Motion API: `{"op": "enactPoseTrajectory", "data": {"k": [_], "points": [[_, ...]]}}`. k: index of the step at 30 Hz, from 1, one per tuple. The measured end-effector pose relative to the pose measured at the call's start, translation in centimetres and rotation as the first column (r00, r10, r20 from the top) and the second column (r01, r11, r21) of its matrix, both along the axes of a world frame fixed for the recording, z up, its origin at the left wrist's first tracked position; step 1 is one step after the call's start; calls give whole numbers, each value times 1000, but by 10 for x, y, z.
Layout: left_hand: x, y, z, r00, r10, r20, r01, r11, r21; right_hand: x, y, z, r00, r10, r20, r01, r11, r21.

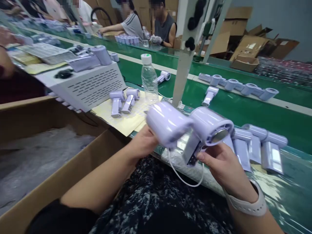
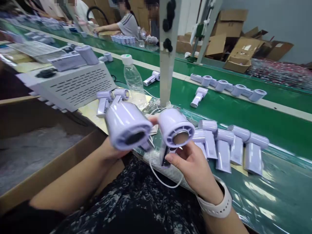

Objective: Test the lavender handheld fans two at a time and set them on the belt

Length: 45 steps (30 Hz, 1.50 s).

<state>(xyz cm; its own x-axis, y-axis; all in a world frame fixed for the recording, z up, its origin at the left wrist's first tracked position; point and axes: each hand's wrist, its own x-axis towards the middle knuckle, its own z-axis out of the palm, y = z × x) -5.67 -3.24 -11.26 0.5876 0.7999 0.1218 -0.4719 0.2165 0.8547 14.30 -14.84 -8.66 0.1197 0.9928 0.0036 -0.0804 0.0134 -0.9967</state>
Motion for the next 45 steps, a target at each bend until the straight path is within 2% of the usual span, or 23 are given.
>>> {"op": "enactPoseTrajectory", "data": {"k": [3, 6, 10, 14, 23, 32, 37, 41, 45], "points": [[5, 6, -4, 999, 27, 40, -24, 998, -59, 6, -8, -2, 975, -170, -141, 170, 985, -12], [17, -7, 1, 996, -28, 81, 39, 989, -140, 12, -16, 3, 946, -222, -235, 218, 975, -41], [34, -37, 9, 972, -171, 159, 190, 975, -114, 14, -38, 16, 948, -166, -273, 187, 981, 51], [46, -50, 12, 934, -319, 164, 326, 945, -22, 12, -59, 20, 947, -52, -318, 63, 998, 26], [47, -52, 10, 938, -336, 80, 336, 942, 22, 20, -66, 3, 948, -23, -317, 20, 1000, -10], [43, -51, 5, 951, -306, 34, 305, 952, 20, 15, -46, -5, 941, -144, -306, 135, 990, -48], [44, -51, 5, 952, -303, 41, 304, 953, -4, 13, -49, -3, 944, -125, -306, 119, 992, -38], [41, -53, 9, 928, -361, 92, 361, 933, 16, 15, -54, 2, 949, -97, -300, 90, 995, -38], [45, -52, 5, 944, -327, 32, 327, 945, 18, 17, -54, -2, 955, -129, -266, 122, 992, -41]]}}
